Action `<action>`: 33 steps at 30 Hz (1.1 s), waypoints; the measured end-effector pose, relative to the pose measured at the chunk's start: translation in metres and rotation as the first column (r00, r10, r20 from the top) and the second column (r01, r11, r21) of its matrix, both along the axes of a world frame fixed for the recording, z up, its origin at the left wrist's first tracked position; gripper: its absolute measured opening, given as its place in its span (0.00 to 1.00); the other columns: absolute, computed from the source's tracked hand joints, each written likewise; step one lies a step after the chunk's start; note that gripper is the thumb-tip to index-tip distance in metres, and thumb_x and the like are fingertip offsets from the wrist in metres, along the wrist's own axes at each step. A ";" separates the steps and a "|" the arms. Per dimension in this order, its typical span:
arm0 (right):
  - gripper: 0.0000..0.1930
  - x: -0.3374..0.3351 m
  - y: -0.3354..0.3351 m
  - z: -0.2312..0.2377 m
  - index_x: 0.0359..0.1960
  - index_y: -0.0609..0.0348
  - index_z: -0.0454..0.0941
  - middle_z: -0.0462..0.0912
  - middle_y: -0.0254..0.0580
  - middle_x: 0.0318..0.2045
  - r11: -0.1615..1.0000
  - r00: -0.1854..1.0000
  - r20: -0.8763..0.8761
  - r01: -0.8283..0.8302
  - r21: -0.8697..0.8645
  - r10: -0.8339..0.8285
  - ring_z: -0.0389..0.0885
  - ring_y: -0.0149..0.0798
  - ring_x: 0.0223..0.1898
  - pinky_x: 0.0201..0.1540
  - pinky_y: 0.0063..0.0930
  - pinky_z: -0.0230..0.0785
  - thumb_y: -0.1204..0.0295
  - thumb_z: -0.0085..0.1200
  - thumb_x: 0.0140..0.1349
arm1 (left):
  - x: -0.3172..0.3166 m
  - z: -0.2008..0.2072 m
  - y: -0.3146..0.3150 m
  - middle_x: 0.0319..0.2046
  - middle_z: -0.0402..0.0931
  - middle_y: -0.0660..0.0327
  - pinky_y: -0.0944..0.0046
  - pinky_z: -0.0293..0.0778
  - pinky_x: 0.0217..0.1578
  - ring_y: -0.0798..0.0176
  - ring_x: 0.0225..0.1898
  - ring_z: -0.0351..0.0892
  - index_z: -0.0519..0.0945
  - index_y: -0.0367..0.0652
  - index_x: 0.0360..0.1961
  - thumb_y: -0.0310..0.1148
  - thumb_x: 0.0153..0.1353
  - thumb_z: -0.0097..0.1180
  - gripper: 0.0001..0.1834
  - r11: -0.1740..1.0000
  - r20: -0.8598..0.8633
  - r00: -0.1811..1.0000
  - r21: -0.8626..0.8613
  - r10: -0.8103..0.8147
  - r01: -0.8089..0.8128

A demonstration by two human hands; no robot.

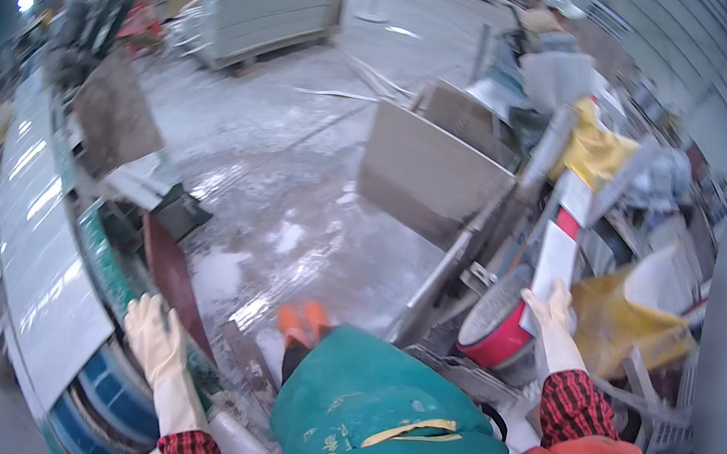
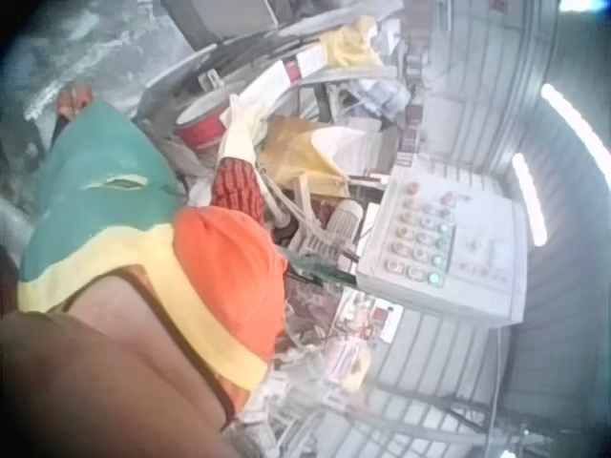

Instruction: The person repeatedly picks up rectangular white panels from a conveyor belt and places them into a nearby bin. The action is continuous and repetitive throughout the clip.

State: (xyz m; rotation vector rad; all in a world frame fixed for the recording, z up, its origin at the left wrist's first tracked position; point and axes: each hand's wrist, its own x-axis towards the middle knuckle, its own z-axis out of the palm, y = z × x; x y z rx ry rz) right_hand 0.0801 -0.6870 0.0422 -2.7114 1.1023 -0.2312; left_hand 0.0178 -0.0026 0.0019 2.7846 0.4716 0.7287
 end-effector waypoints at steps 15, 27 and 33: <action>0.46 0.074 0.017 0.068 0.69 0.66 0.60 0.74 0.50 0.58 0.712 0.697 0.559 -0.657 0.248 0.448 0.74 0.45 0.59 0.63 0.33 0.64 0.76 0.64 0.42 | 0.021 0.007 -0.030 0.55 0.78 0.51 0.52 0.65 0.64 0.49 0.59 0.75 0.79 0.42 0.53 0.29 0.60 0.63 0.19 0.930 0.454 0.884 -0.361 0.112 0.067; 0.45 0.095 0.476 0.108 0.63 0.50 0.68 0.75 0.49 0.60 -0.515 -0.366 0.468 -0.822 0.242 0.804 0.75 0.48 0.60 0.61 0.36 0.73 0.63 0.76 0.38 | 0.009 0.057 -0.090 0.62 0.67 0.52 0.47 0.78 0.55 0.48 0.58 0.75 0.60 0.42 0.68 0.38 0.68 0.55 0.31 -0.604 0.408 0.795 -0.516 0.449 0.607; 0.37 0.011 0.585 0.111 0.61 0.46 0.71 0.75 0.43 0.54 -0.752 -0.797 0.123 -0.600 -0.272 0.592 0.75 0.45 0.54 0.61 0.37 0.65 0.56 0.70 0.46 | -0.082 0.065 -0.018 0.61 0.67 0.43 0.37 0.70 0.63 0.39 0.62 0.70 0.63 0.34 0.63 0.22 0.71 0.41 0.20 -0.130 0.291 0.457 -0.711 0.841 0.692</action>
